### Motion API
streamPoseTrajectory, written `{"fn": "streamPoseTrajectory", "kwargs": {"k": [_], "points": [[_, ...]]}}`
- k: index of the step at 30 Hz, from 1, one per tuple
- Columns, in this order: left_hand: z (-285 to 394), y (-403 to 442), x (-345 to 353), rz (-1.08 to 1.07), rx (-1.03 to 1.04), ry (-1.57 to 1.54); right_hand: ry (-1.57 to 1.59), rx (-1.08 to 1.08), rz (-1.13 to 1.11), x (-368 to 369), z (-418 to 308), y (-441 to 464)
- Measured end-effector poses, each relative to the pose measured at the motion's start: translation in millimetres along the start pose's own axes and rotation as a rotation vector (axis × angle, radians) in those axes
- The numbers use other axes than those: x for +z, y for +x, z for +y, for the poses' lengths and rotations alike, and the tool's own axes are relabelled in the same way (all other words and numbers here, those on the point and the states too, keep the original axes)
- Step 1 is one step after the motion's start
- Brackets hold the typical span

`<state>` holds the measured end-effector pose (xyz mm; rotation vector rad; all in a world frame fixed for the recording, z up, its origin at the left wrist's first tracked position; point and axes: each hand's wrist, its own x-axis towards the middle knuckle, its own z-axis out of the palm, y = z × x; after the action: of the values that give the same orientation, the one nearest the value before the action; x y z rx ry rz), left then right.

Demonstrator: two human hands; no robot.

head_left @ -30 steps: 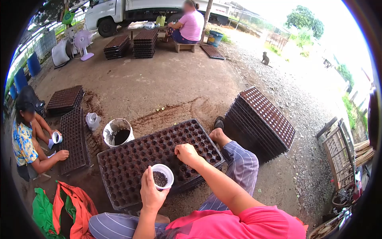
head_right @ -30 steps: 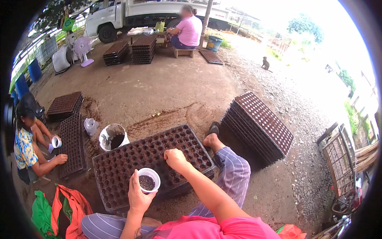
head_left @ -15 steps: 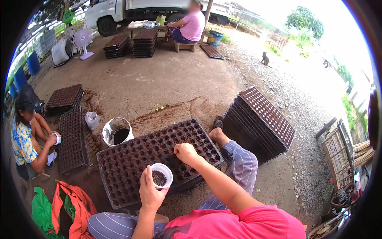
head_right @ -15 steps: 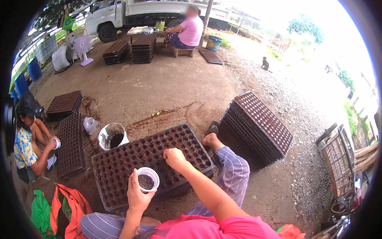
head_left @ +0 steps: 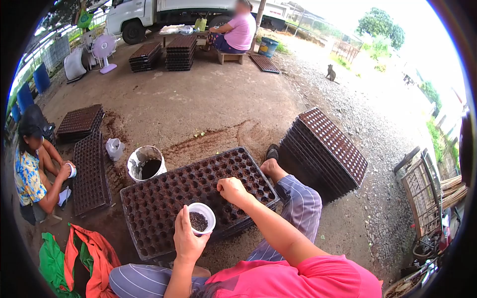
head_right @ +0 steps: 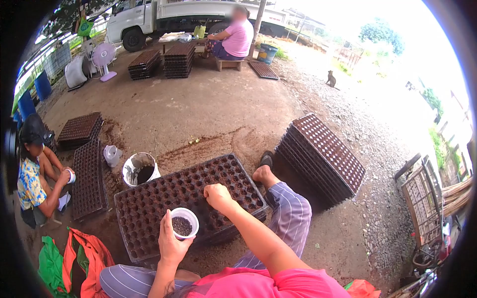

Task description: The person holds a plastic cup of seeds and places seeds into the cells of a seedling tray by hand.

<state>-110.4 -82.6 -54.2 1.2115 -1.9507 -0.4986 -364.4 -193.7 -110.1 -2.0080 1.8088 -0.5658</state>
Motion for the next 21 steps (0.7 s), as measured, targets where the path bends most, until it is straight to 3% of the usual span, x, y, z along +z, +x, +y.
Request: {"fn": "streamPoseTrajectory", "kwargs": {"k": [15, 21], "points": [[0, -4, 7, 0.024, -0.027, -0.059, -0.050, 0.014, 0.037, 13, 8, 2], [0, -5, 14, 0.011, -0.049, -0.082, -0.060, 0.111, -0.011, 3, -5, 3]]}}
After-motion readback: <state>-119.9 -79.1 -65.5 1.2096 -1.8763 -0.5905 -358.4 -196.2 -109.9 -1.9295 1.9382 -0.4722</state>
